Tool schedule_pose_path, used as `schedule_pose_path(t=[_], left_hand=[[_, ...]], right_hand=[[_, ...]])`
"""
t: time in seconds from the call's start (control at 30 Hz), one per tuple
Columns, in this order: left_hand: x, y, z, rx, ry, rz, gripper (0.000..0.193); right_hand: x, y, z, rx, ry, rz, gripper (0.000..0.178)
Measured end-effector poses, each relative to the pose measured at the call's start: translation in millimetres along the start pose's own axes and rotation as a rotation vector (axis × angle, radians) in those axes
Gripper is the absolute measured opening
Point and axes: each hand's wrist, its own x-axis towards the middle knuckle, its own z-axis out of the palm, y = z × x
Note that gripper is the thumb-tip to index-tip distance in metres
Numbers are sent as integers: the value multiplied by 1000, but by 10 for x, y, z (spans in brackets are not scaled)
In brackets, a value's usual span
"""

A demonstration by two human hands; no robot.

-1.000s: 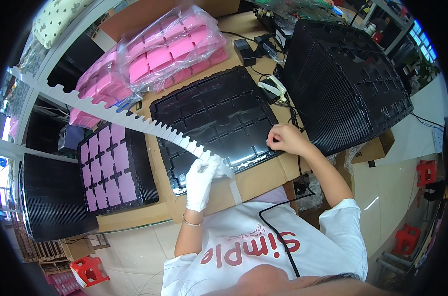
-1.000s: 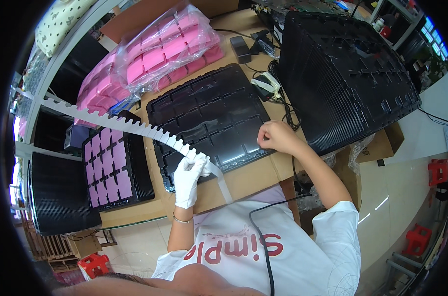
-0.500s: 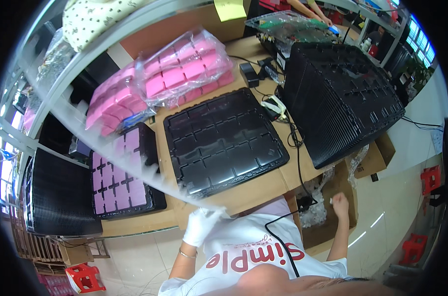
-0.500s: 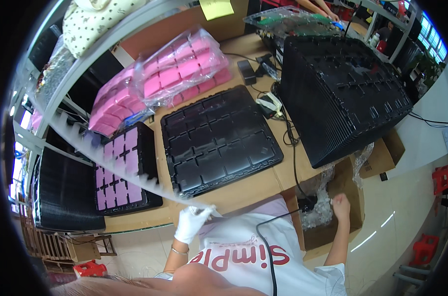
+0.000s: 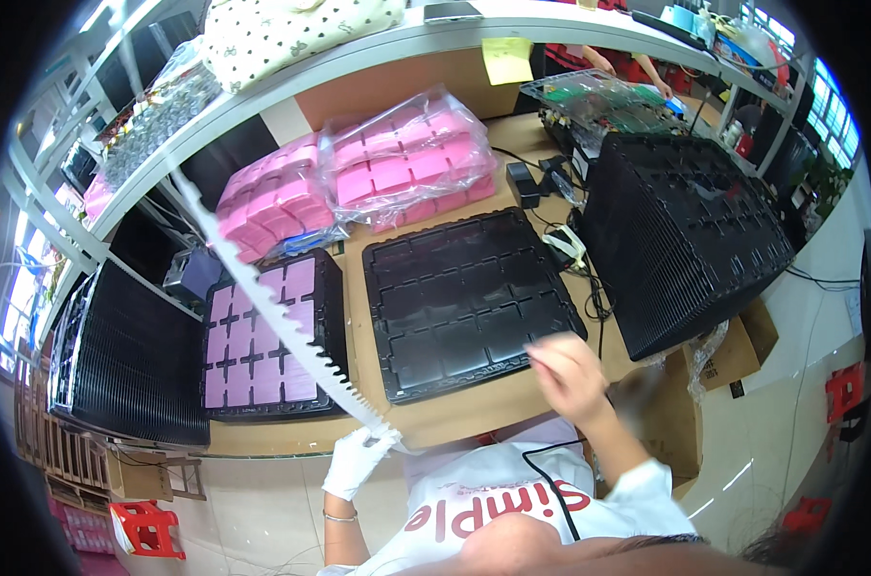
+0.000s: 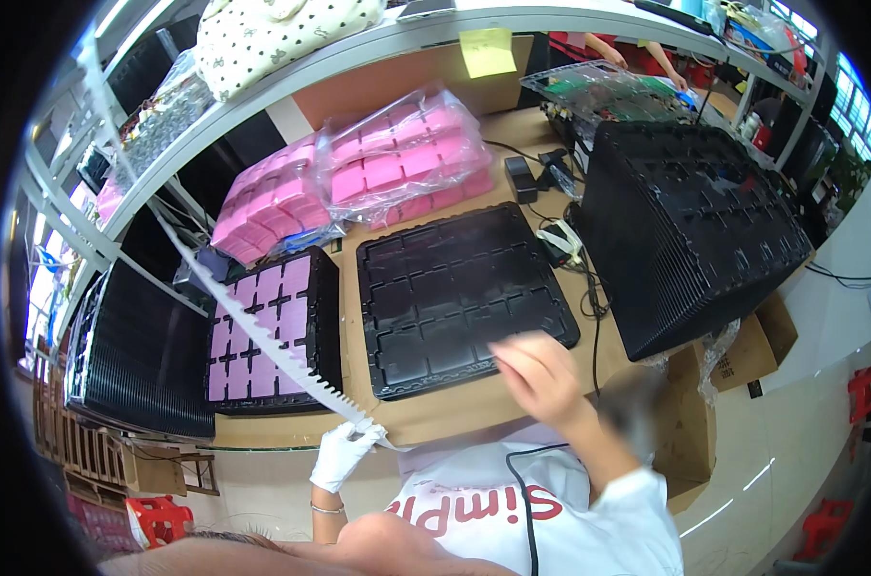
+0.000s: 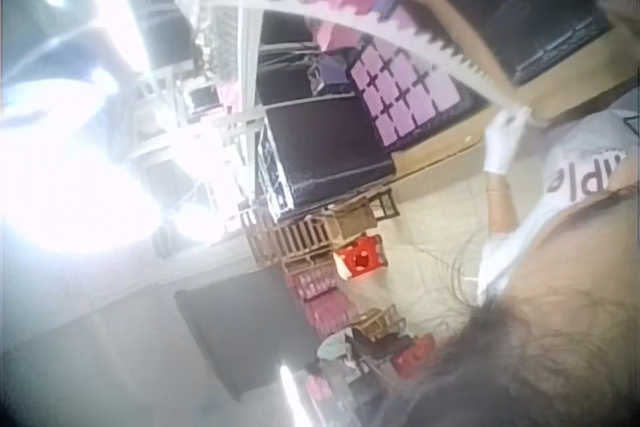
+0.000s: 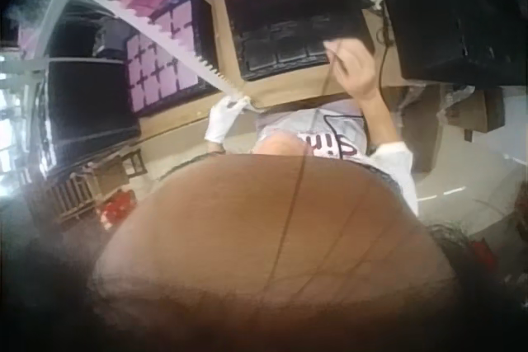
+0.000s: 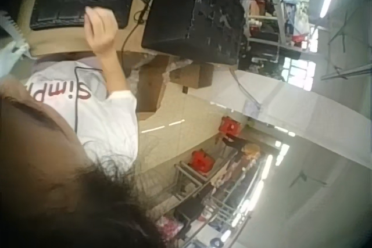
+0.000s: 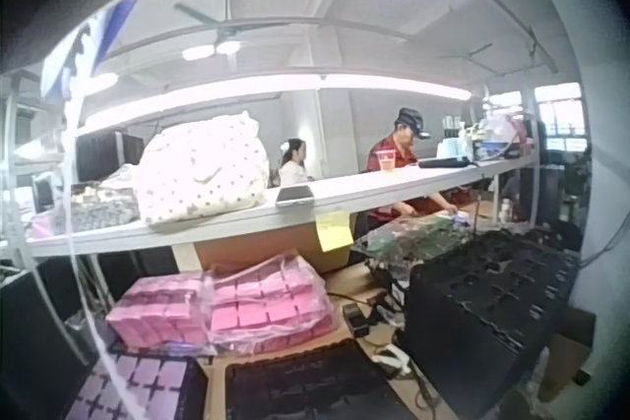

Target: The person places pink foam inserts into black plastic trays on a table. They repeatedly pick up a foam insert, place it into a tray, and then wipe the tray's surface with a white cloth. The person continues this process for multiple trays.

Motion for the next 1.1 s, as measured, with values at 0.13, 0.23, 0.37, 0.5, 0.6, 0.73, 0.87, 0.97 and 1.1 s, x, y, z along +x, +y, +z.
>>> schedule_pose_path(t=[0.13,0.23,0.37,0.5,0.6,0.73,0.87,0.97,1.1], left_hand=[[116,79,-58,32,-109,-53,41],[301,137,-90,211,-210,175,41],[417,434,-323,164,-230,3,41],[559,803,-505,47,213,-37,33],[890,1073,-492,85,309,-22,29],[1485,1380,-389,49,233,3,32],[2101,1555,-392,261,254,107,40],[2428,1632,-248,246,259,267,39],[2704,1932,-16,449,255,464,35]], right_hand=[[1095,1100,1230,113,-40,-155,13],[1703,2063,1790,26,-107,-63,14],[1949,2830,2302,-245,-417,-243,21],[2138,2997,2426,-252,-787,-104,19],[2249,3138,2443,-107,-909,62,21],[2398,3232,2428,24,-1078,294,26],[2495,3067,2374,-38,-1062,302,25],[2386,3172,2491,6,-957,212,26],[2438,3200,2464,107,-1075,407,24]])
